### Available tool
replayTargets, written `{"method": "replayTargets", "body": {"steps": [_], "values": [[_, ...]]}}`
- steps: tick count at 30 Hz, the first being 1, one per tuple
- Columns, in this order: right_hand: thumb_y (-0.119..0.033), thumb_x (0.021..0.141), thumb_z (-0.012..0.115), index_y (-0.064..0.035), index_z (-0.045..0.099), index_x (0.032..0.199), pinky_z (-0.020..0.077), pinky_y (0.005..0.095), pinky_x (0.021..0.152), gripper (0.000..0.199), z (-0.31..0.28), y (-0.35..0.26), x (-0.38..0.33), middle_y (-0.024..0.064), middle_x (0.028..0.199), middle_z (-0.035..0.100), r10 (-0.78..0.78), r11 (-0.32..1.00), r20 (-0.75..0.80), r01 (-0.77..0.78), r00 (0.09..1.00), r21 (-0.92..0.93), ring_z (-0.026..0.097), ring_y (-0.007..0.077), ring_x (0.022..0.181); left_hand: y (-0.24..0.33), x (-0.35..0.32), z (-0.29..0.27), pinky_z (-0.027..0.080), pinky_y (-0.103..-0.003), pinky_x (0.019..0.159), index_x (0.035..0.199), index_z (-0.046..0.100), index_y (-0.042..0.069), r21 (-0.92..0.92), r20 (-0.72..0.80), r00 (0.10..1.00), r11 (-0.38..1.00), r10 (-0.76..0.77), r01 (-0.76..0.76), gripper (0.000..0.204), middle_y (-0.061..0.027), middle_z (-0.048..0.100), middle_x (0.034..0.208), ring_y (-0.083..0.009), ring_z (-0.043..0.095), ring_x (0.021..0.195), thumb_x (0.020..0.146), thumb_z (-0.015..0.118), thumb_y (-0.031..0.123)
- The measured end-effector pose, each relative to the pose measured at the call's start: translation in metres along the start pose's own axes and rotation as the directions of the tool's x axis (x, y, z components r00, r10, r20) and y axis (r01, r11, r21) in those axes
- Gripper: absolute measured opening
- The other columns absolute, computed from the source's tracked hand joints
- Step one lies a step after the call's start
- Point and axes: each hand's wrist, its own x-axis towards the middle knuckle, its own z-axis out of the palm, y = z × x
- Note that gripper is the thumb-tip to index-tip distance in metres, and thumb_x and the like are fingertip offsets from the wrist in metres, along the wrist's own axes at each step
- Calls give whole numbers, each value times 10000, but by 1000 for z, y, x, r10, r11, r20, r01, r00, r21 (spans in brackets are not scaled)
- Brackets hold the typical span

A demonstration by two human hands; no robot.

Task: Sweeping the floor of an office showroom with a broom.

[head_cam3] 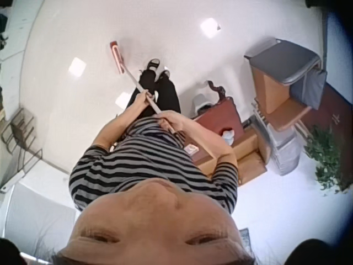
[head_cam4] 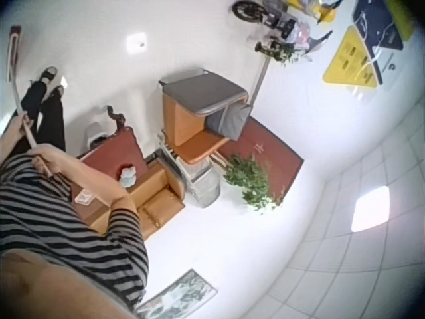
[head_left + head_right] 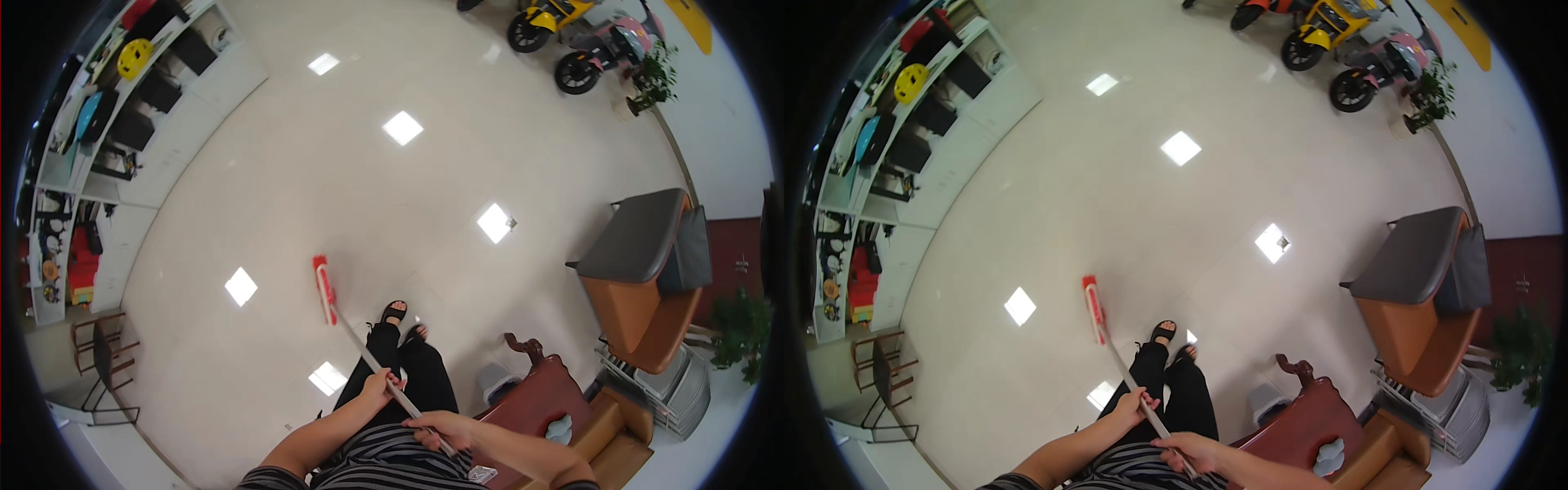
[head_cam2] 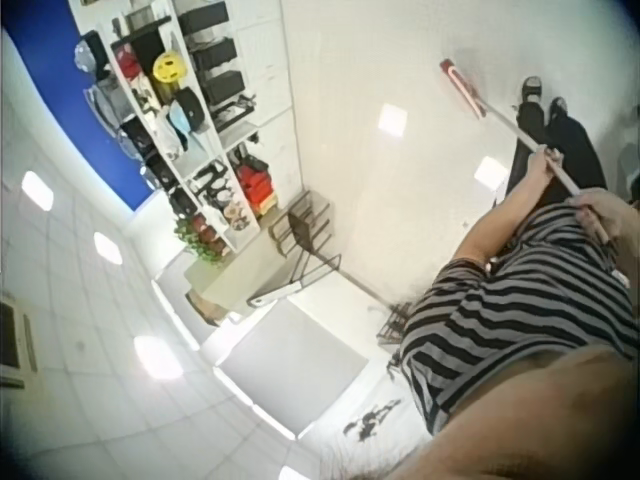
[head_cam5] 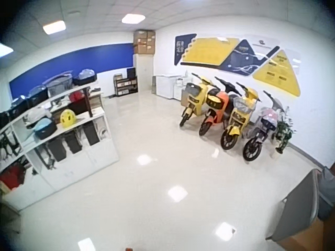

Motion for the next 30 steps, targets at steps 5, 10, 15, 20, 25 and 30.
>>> {"method": "replayTargets", "body": {"steps": [5, 10, 15, 20, 25, 30], "values": [[-138, 832, 485, -125, 318, 516, 244, 146, 256, 358, 13, -60, 123, -70, 421, 307, 176, 980, 40, -171, 984, -101, 292, 0, 287, 30, 49, -91, 493, -319, 623, 638, 436, 39, -405, -235, 952, 871, 194, -277, 237, -78, 446, 594, -210, 493, 598, 841, 463, 159], [-133, 807, 499, -127, 335, 539, 278, 126, 281, 315, 30, -106, 188, -71, 437, 319, 288, 941, -29, -289, 957, -176, 313, -1, 310, 69, 97, -144, 475, -303, 634, 670, 398, 69, -405, -296, 941, 870, 166, -280, 162, -48, 416, 570, -166, 425, 502, 807, 481, 91], [-137, 849, 470, -73, 427, 613, 221, 152, 271, 248, -7, -180, 74, -59, 455, 299, 124, 978, 6, -121, 992, -167, 273, 2, 313, 64, 144, -2, 448, -419, 719, 728, 453, 42, -260, 203, 947, 946, 248, -192, 81, -87, 454, 654, -237, 502, 680, 773, 499, 91], [-93, 830, 446, -28, 407, 1044, 220, 141, 278, 227, -9, -212, -105, -30, 550, 356, -152, 988, -230, 140, 961, -65, 284, -1, 358, 30, 113, 231, 496, -409, 639, 698, 439, 9, -170, 386, 913, 983, 131, -69, 100, -115, 484, 682, -249, 525, 600, 763, 440, 85], [-90, 788, 474, -51, 424, 1000, 293, 198, 310, 220, 19, -183, -157, -13, 565, 376, -451, 838, -385, 234, 805, -493, 316, 48, 361, 24, 67, 284, 475, -373, 566, 713, 433, 15, -70, 525, 849, 997, 63, -31, 95, -98, 491, 691, -231, 515, 585, 767, 431, 93], [-54, 771, 451, -39, 279, 1119, 331, 278, 352, 389, 28, -113, -184, 45, 560, 380, -269, 889, -382, 75, 884, -452, 359, 127, 381, -14, -21, 255, 431, -321, 522, 788, 416, 72, -132, 504, 857, 990, 106, -45, 129, -18, 411, 608, -145, 450, 519, 825, 481, 176]]}}
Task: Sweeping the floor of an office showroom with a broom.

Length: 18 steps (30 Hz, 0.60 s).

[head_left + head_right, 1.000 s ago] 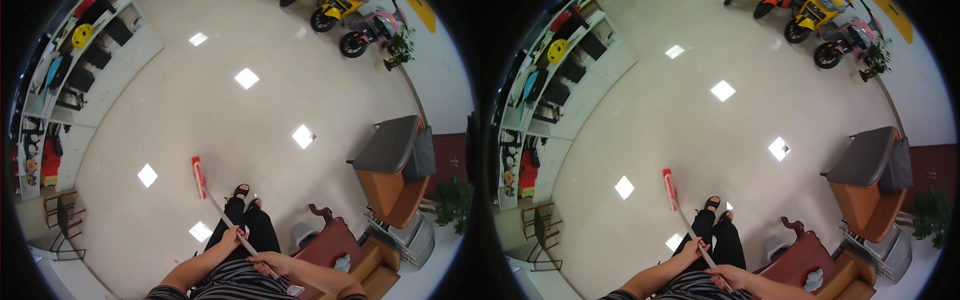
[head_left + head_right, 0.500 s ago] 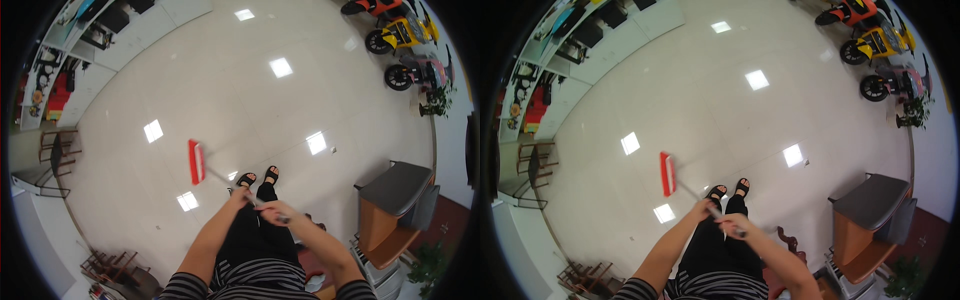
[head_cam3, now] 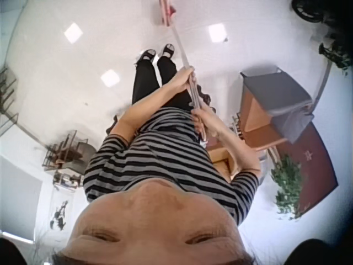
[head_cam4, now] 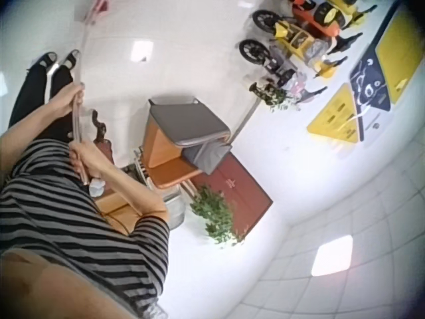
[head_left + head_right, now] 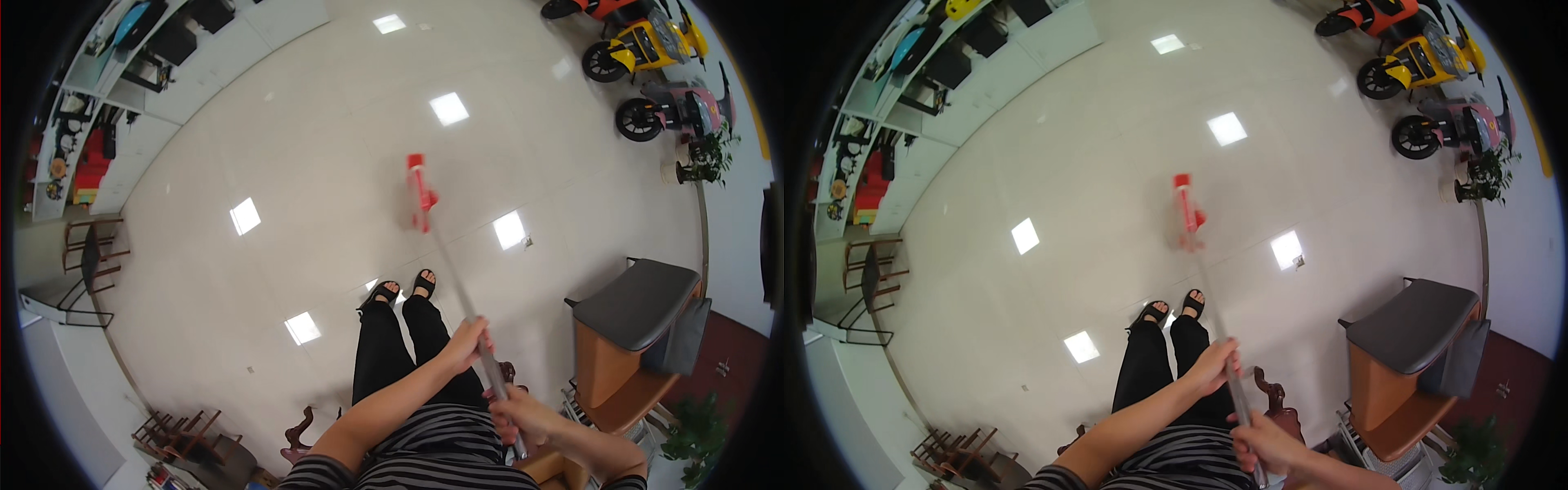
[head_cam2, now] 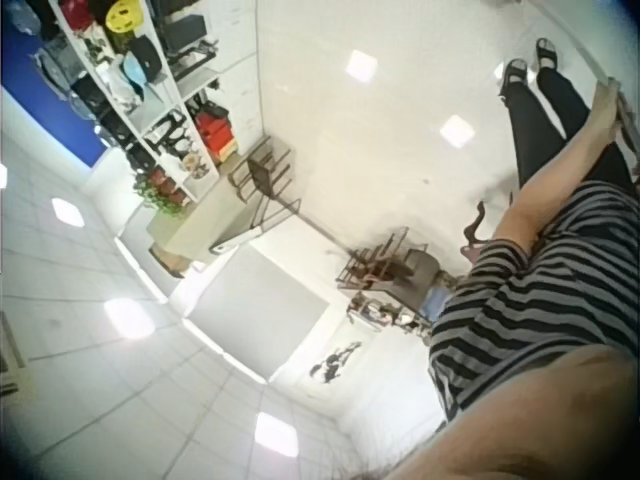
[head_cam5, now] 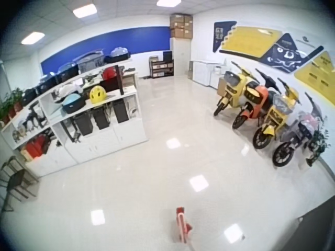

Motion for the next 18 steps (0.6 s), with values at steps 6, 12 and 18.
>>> {"method": "replayTargets", "body": {"steps": [6, 12, 18], "values": [[-61, 794, 440, -45, 398, 1057, 258, 190, 304, 266, -5, 3, 96, -24, 520, 348, 98, 995, 298, -101, 950, -7, 326, 46, 353, 12, -20, -118, 443, -334, 531, 727, 424, 52, -224, -351, 935, 965, 47, -133, 100, -46, 416, 617, -175, 449, 515, 741, 520, 76], [-56, 791, 455, -26, 418, 968, 249, 151, 282, 183, -8, -17, 202, -48, 514, 336, 270, 929, 427, -350, 863, 122, 270, 9, 347, 25, 19, -218, 422, -335, 581, 566, 389, 78, -107, -485, 870, 982, 87, -157, 175, -45, 367, 527, -194, 412, 513, 684, 513, 38], [-75, 772, 480, -4, 431, 910, 277, 214, 309, 163, -106, -81, 85, -25, 494, 356, 32, 996, 104, -23, 994, -88, 296, 48, 339, -26, 131, -68, 427, -337, 639, 641, 445, 57, -142, -183, 983, 990, -1, -25, 108, -53, 413, 607, -182, 461, 602, 728, 499, 24]]}}
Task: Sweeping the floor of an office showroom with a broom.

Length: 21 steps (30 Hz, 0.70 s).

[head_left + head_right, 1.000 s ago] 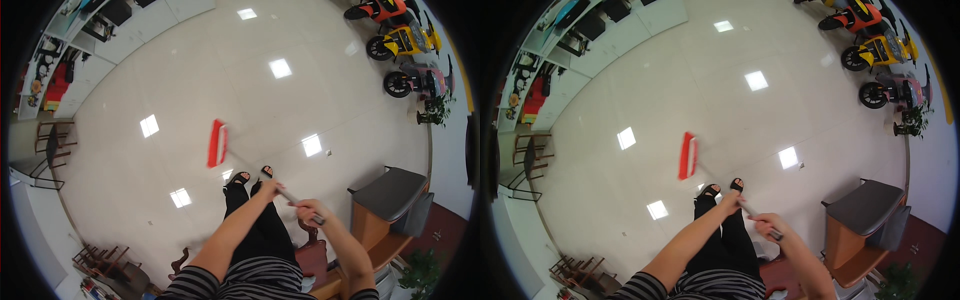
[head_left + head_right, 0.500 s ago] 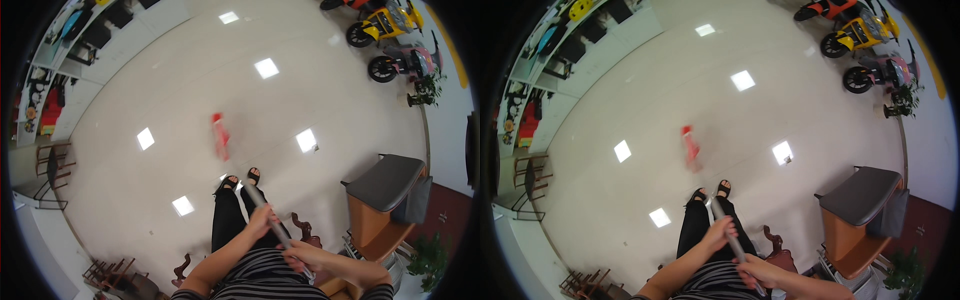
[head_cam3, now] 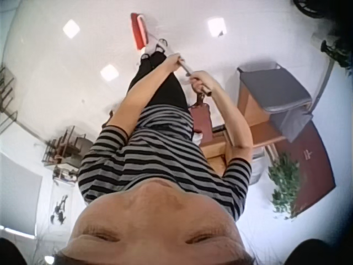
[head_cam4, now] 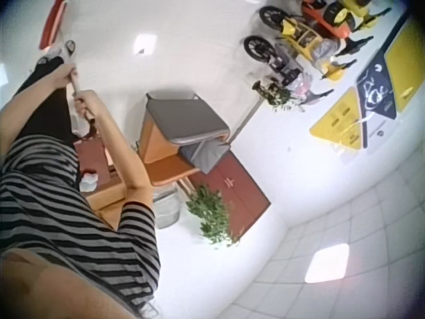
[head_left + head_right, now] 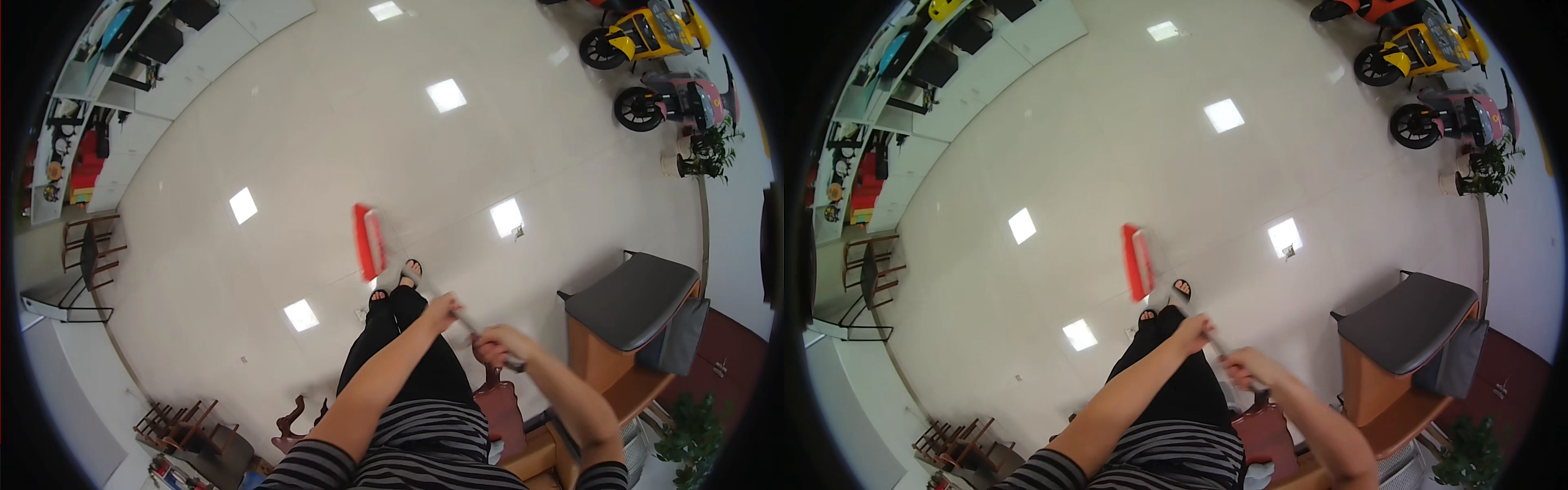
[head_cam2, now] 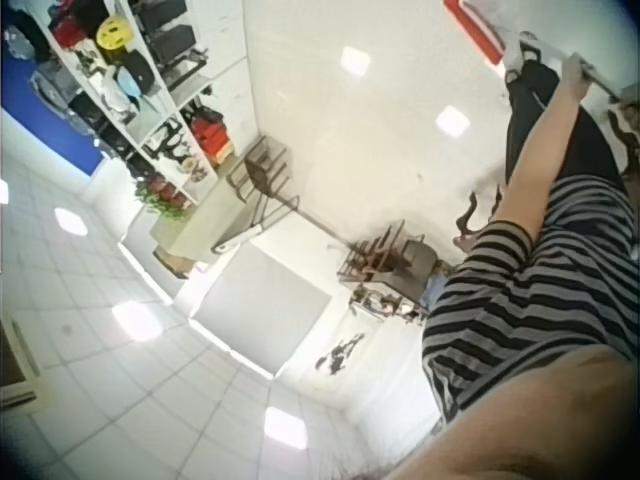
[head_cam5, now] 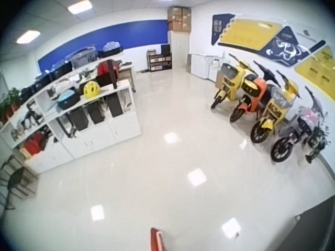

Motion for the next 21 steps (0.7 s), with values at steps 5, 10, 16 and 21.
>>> {"method": "replayTargets", "body": {"steps": [5, 10, 16, 21], "values": [[-78, 756, 461, -5, 404, 941, 296, 216, 321, 206, 14, -5, -61, 4, 570, 388, -144, 985, -301, 108, 943, -133, 312, 60, 364, -4, -10, 103, 428, -300, 567, 638, 414, 57, 113, 192, 973, 988, -127, 107, 152, -37, 401, 565, -160, 431, 524, 781, 458, 84], [-64, 751, 444, 11, 341, 1007, 374, 258, 361, 287, 59, 16, -97, 49, 605, 422, -191, 954, -321, 98, 928, -284, 401, 118, 420, -3, -64, 114, 401, -285, 526, 707, 422, 81, 66, 270, 959, 995, -90, 75, 116, 9, 387, 561, -111, 393, 482, 810, 460, 118], [-70, 781, 507, -11, 236, 1232, 427, 254, 443, 529, 125, 21, -73, 44, 643, 444, -22, 981, 4, 22, 1000, -193, 443, 111, 474, 56, -147, 47, 344, -252, 441, 806, 409, 109, -112, 57, 981, 977, 187, -180, 74, 23, 377, 598, -78, 363, 449, 797, 482, 110], [-107, 827, 515, -135, 344, 1200, 415, 203, 451, 411, 185, 11, 17, -5, 647, 422, 160, 985, 182, -170, 970, 42, 436, 68, 506, 138, -175, -39, 362, -252, 428, 745, 408, 85, -66, -272, 886, 911, 375, -406, 98, 2, 390, 585, -95, 372, 446, 772, 502, 84]]}}
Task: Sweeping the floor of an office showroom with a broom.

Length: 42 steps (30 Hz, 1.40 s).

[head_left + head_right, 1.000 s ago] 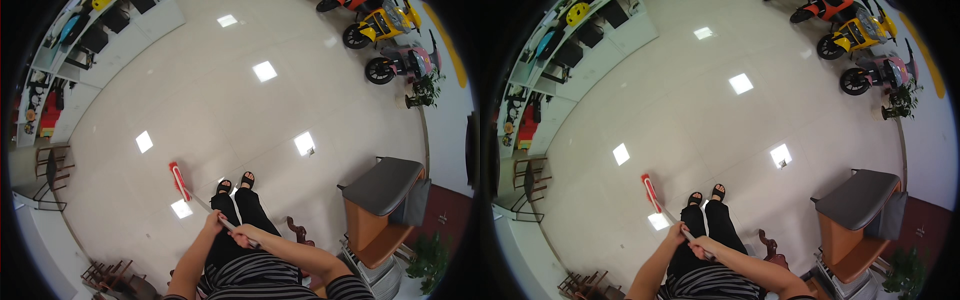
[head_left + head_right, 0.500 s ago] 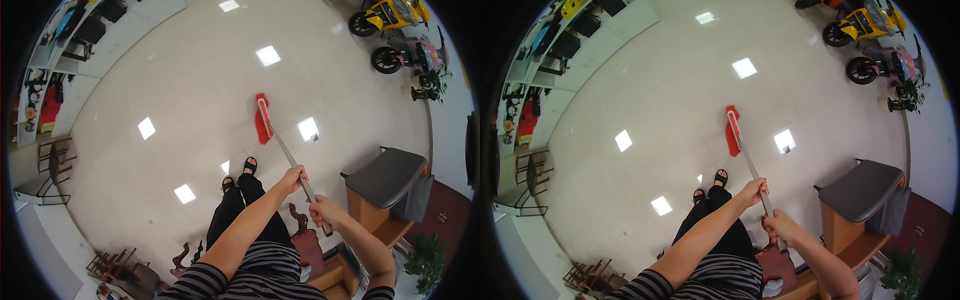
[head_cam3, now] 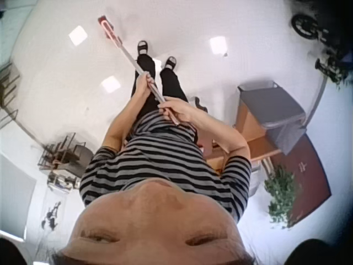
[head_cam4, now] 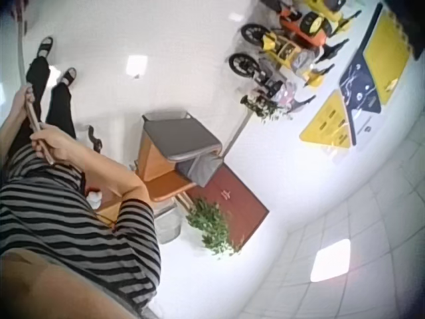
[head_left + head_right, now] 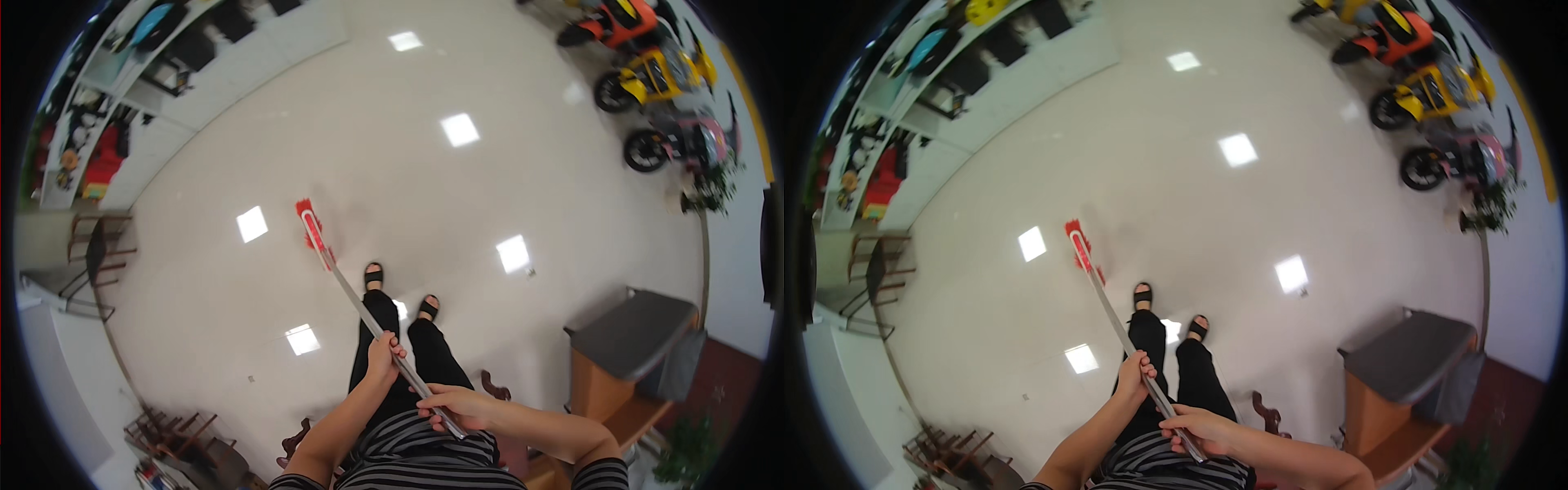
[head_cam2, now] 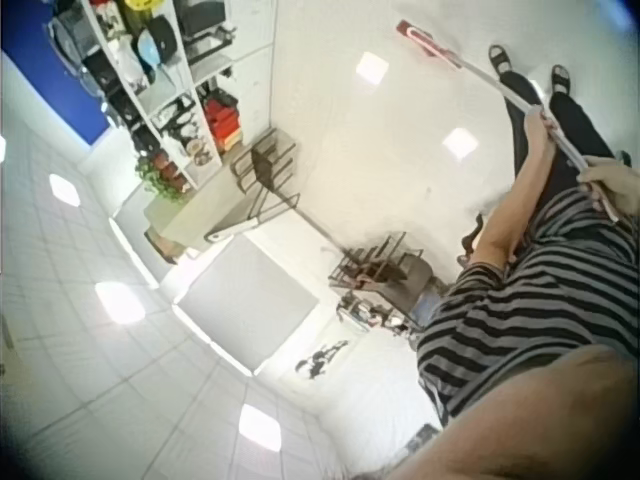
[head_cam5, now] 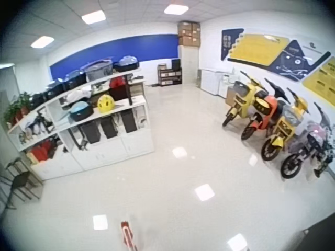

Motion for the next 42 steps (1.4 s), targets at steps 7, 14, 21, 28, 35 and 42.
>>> {"method": "replayTargets", "body": {"steps": [7, 14, 21, 28, 35, 42], "values": [[-84, 823, 463, -64, 425, 948, 238, 145, 290, 132, 86, -74, 198, -68, 515, 316, 179, 982, 259, -189, 949, 16, 289, 3, 350, 142, 98, -144, 408, -260, 479, 720, 417, 54, -255, -201, 969, 947, 143, -193, 128, -35, 415, 579, -139, 416, 492, 794, 484, 134], [-100, 807, 470, -105, 336, 603, 282, 119, 295, 244, 158, -180, 302, -61, 517, 355, 263, 965, 137, -263, 955, -20, 336, -10, 360, 247, 183, -164, 484, -305, 664, 870, 465, 27, -53, -113, 992, 997, 48, -55, 263, -93, 504, 745, -198, 536, 696, 797, 481, 279], [-78, 844, 418, -73, 401, 881, 265, 150, 261, 41, 36, -222, 112, -33, 507, 340, -171, 959, -45, 177, 984, 220, 297, 10, 337, 125, 204, 51, 516, -432, 558, 929, 406, -28, 395, 142, 971, 911, -193, 123, 429, -190, 549, 785, -310, 600, 665, 816, 473, 381], [-49, 839, 402, -80, 489, 989, 250, 130, 292, 175, 75, -187, -21, -49, 528, 330, -147, 868, -359, 294, 922, 400, 267, 0, 356, 62, 123, 167, 525, -357, 555, 910, 447, -10, 503, 363, 760, 800, -539, 327, 345, -133, 583, 726, -227, 608, 592, 814, 435, 322], [7, 787, 444, -141, 316, 1251, 237, 168, 321, 504, 164, -139, -37, -35, 530, 320, -198, 978, -535, 201, 821, -54, 290, 36, 370, 116, 33, 131, 508, -350, 628, 974, 372, 102, 396, 487, 699, 845, -524, 358, 301, -73, 563, 716, -202, 602, 638, 844, 431, 367], [-35, 818, 463, -138, 391, 1061, 223, 148, 284, 273, 122, -189, 77, -63, 514, 309, -49, 987, 33, 43, 998, 153, 284, 7, 348, 191, 96, 37, 510, -367, 561, 975, 403, 39, 361, 93, 970, 915, -225, 178, 337, -100, 535, 660, -224, 584, 578, 827, 457, 337]]}}
